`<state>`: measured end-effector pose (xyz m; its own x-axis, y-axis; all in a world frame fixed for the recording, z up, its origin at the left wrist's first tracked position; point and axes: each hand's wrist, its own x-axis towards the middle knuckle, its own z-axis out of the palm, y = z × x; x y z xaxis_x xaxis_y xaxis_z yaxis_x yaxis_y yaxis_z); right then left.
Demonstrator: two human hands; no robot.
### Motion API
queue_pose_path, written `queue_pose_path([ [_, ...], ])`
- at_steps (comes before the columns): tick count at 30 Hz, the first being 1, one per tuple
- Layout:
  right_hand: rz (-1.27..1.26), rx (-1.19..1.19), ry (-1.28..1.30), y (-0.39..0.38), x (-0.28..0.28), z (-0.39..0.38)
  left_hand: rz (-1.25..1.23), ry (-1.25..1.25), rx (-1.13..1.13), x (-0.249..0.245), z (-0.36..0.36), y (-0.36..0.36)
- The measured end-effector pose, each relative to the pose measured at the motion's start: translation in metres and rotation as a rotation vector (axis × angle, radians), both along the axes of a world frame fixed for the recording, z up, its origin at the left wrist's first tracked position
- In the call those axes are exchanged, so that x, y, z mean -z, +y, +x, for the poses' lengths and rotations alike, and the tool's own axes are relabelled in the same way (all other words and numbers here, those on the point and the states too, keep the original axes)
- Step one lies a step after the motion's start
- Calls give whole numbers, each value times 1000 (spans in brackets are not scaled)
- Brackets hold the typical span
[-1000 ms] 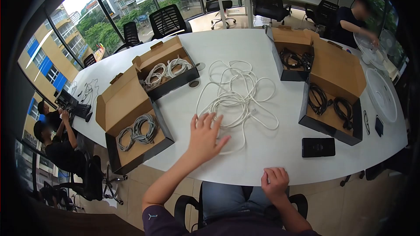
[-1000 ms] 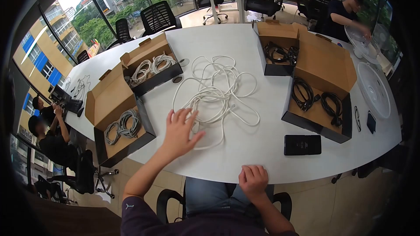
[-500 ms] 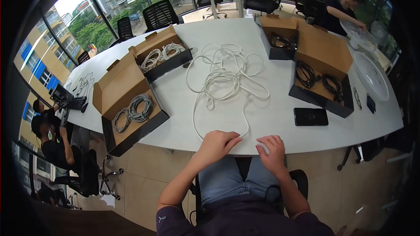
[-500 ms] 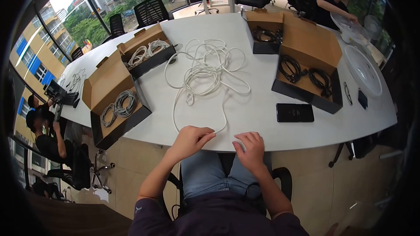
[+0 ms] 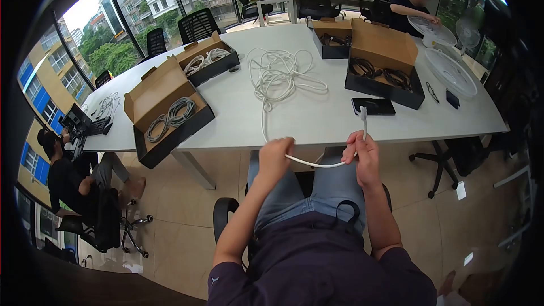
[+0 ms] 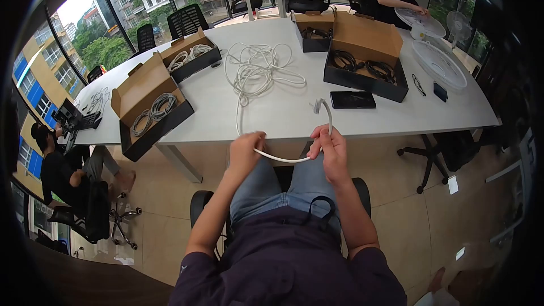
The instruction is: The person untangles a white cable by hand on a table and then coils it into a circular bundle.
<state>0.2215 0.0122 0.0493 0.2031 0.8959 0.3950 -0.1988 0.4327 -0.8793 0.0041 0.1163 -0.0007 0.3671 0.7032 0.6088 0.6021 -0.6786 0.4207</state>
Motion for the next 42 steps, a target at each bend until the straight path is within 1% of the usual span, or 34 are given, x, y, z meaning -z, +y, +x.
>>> queue_pose_path([
  [1,31,26,1,-13,-3,-1,62,-64,-94,5,-6,7],
  [3,96,85,4,-36,-6,1,212,-59,-194,5,-19,19],
  [4,133,68,119,-46,-5,7,263,-88,-256,7,-25,23],
  [6,152,185,174,-65,-9,20,367,-151,-372,9,-33,35],
  [7,163,246,202,-72,-11,27,192,-318,-291,17,-37,46],
  [9,94,296,192,-82,-4,41,-169,-629,-114,32,-45,68],
  [10,60,313,183,-86,-1,44,-479,-724,-36,26,-49,70],
  [11,27,329,174,-89,1,47,-509,-772,4,21,-49,72],
  [13,-35,268,76,-91,5,49,-573,-867,83,10,-48,75],
  [14,-60,246,11,-89,4,45,-487,-846,90,10,-48,82],
  [15,-90,222,-52,-87,4,43,-475,-871,100,9,-48,89],
  [17,-100,90,-143,-83,11,43,-456,-926,108,13,-49,101],
  [19,-111,-8,-241,-81,11,33,-509,-970,133,6,-50,104],
  [20,-190,-53,-293,-79,9,30,-514,-980,163,6,-54,109],
  [22,-168,-106,-495,-77,5,24,-539,-1005,204,-1,-56,109],
  [23,-158,-135,-598,-75,5,21,-533,-1015,250,-4,-58,109],
  [25,-140,-219,-712,-72,8,11,-517,-1037,344,-10,-61,112],
  [26,-108,-270,-771,-69,10,6,-488,-1039,438,-13,-62,112],
  [28,-61,-354,-879,-64,21,0,-519,-1087,620,-9,-67,123],
  [29,-69,-331,-956,-59,25,-2,-530,-1110,711,-8,-69,128],
  [30,-76,-307,-1034,-55,27,-5,-629,-1251,732,-10,-70,130],
  [31,-83,-282,-1112,-51,31,-6,-691,-1271,783,-9,-75,133],
  [33,-64,-204,-1138,-31,42,0,-814,-1307,889,-4,-87,143],
  [34,-53,-146,-1132,-18,42,5,-809,-1282,677,-7,-87,141],
  [35,-37,-92,-1136,-5,37,9,-794,-1133,511,-11,-90,140],
  [37,-32,-32,-995,17,26,14,-764,-816,182,-32,-90,129],
  [38,-30,-3,-923,30,20,17,-728,-740,304,-23,-99,134],
  [41,-103,201,-811,76,12,26,-491,-511,294,-24,-106,115],
  [42,-90,252,-802,96,14,31,-368,-307,194,-28,-113,111],
])
